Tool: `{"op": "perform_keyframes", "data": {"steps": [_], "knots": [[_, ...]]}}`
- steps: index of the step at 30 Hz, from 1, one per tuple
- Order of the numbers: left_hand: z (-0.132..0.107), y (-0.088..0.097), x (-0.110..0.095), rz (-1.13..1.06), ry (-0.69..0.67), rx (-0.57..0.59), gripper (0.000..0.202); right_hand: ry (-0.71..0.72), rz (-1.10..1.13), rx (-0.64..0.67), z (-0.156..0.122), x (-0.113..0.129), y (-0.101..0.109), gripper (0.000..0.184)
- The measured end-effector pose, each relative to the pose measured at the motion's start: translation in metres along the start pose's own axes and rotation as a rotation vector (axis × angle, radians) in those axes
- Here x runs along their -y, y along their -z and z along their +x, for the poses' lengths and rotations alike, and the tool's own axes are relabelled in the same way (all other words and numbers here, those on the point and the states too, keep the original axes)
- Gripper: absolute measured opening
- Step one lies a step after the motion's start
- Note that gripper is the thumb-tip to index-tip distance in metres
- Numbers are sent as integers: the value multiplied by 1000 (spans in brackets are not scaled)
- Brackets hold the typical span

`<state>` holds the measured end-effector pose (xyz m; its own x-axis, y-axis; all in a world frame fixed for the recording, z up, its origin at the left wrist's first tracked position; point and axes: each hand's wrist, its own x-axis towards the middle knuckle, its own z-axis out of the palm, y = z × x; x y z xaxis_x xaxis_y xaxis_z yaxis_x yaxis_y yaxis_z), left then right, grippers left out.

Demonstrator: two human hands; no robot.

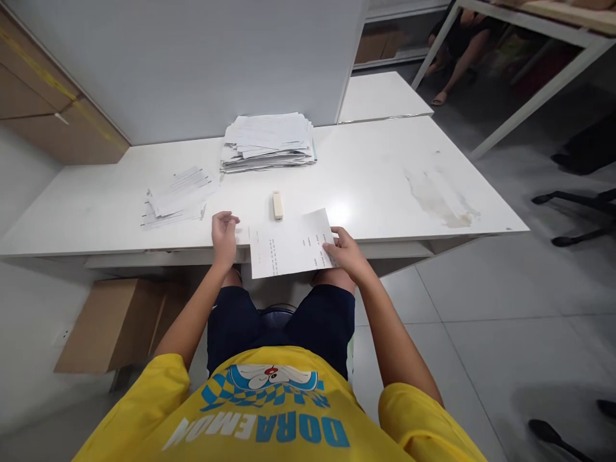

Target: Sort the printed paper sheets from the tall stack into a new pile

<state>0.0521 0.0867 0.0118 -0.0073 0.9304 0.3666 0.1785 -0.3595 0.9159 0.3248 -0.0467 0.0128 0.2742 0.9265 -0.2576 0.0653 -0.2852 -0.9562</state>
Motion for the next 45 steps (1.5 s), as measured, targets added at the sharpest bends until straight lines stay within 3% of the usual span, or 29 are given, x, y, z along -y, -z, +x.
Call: {"op": "perform_keyframes", "data": {"steps": [6,9,13,19,23,36,41,45], "knots": [[32,-35,-3,329,-272,505,30,8,46,-41,9,6,7,52],[44,-48,1,454,-420,683,39,-7,80,-128,18,-3,14,55],[47,-55,10,551,-504,857,47,15,122,-252,32,-10,27,57],[40,-57,19,584,-559,843,49,79,62,-170,53,-8,28,52],[39,-57,22,583,-578,842,48,90,36,-204,62,-10,24,46],[35,-61,20,732,-656,815,43,89,27,-229,61,-10,23,31],[33,-59,15,696,-635,772,45,181,-68,-226,39,-2,24,28],[32,-55,10,657,-604,776,49,259,-268,-309,11,13,57,22]]}}
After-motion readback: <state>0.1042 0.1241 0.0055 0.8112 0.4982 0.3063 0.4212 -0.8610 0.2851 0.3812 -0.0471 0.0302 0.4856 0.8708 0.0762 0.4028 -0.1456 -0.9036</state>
